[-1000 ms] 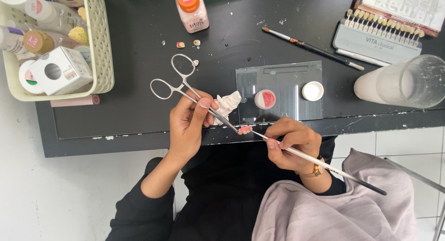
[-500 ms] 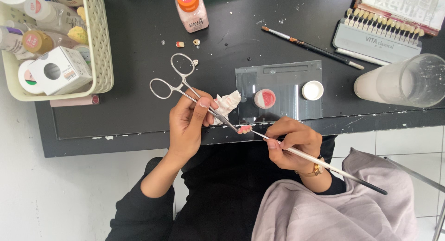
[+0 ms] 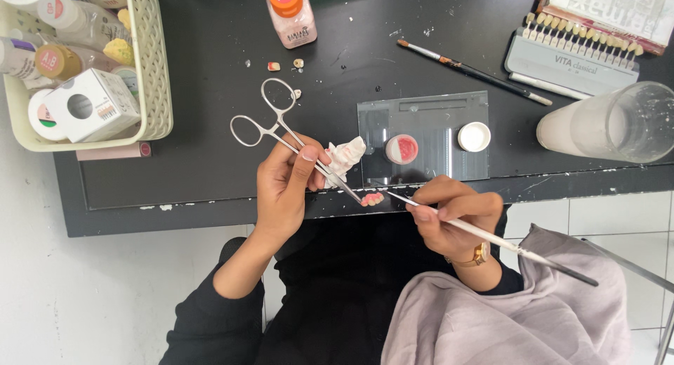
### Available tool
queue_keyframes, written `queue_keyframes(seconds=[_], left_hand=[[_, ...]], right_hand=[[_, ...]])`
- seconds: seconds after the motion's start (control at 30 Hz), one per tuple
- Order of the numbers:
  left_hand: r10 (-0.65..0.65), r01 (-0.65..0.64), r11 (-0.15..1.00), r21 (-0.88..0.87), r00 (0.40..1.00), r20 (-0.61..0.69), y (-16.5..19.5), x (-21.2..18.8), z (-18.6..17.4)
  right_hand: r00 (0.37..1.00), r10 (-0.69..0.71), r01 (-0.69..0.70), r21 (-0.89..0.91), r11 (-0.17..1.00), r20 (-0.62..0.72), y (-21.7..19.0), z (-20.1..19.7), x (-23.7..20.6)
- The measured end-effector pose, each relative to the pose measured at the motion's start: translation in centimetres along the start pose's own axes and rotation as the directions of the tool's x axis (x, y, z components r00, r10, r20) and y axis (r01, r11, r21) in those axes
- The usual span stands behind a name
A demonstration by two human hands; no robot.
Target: The person holds a partial denture with locking forceps in one hand and uses a fine brush in the other to apply pink ceramic/acrylic material from a dappen dish onto the denture teeth. They repeatedly dip the brush into the pink material and build up layers on the denture surface, occasionally wiping the brush.
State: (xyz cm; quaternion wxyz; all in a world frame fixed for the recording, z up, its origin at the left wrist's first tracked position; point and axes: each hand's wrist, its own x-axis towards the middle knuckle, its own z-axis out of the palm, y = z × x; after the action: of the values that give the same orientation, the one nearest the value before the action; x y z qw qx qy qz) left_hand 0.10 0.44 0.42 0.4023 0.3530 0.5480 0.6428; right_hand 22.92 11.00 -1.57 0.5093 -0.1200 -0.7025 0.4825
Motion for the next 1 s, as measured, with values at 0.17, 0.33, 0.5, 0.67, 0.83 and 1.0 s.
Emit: queue_keyframes(seconds=[0.17,0.33,0.5,0.67,0.83,1.0], left_hand=[[-0.028,0.028,0.999,-0.039,1.000,0.000,0.2,0.1,0.0],[-0.033,0.032,0.999,-0.038,0.999,-0.005,0.1,0.1,0.0],[-0.039,0.038,0.999,-0.034,0.999,-0.016,0.2,0.0,0.0],[-0.038,0.037,0.998,-0.045,0.999,-0.011,0.1,0.0,0.0],[-0.042,0.041,0.998,-0.045,0.999,-0.015,0.2,-0.1,0.0],[-0.027,0.026,0.999,-0.029,1.000,-0.015,0.2,-0.1,-0.1]], right_hand=[[0.988,0.013,-0.001,0.074,0.997,-0.153,0.1,0.2,0.2],[0.973,0.140,-0.121,0.107,0.987,-0.185,-0.5,0.2,0.9],[0.920,0.340,-0.318,0.133,0.939,-0.197,-2.0,-0.5,1.1],[0.954,0.240,-0.242,0.015,0.970,-0.178,-1.4,-1.2,1.0],[0.972,0.126,-0.140,-0.058,0.988,-0.200,-0.1,-0.8,0.4],[0.977,0.173,-0.193,-0.167,0.967,-0.124,-0.3,-0.9,0.4]])
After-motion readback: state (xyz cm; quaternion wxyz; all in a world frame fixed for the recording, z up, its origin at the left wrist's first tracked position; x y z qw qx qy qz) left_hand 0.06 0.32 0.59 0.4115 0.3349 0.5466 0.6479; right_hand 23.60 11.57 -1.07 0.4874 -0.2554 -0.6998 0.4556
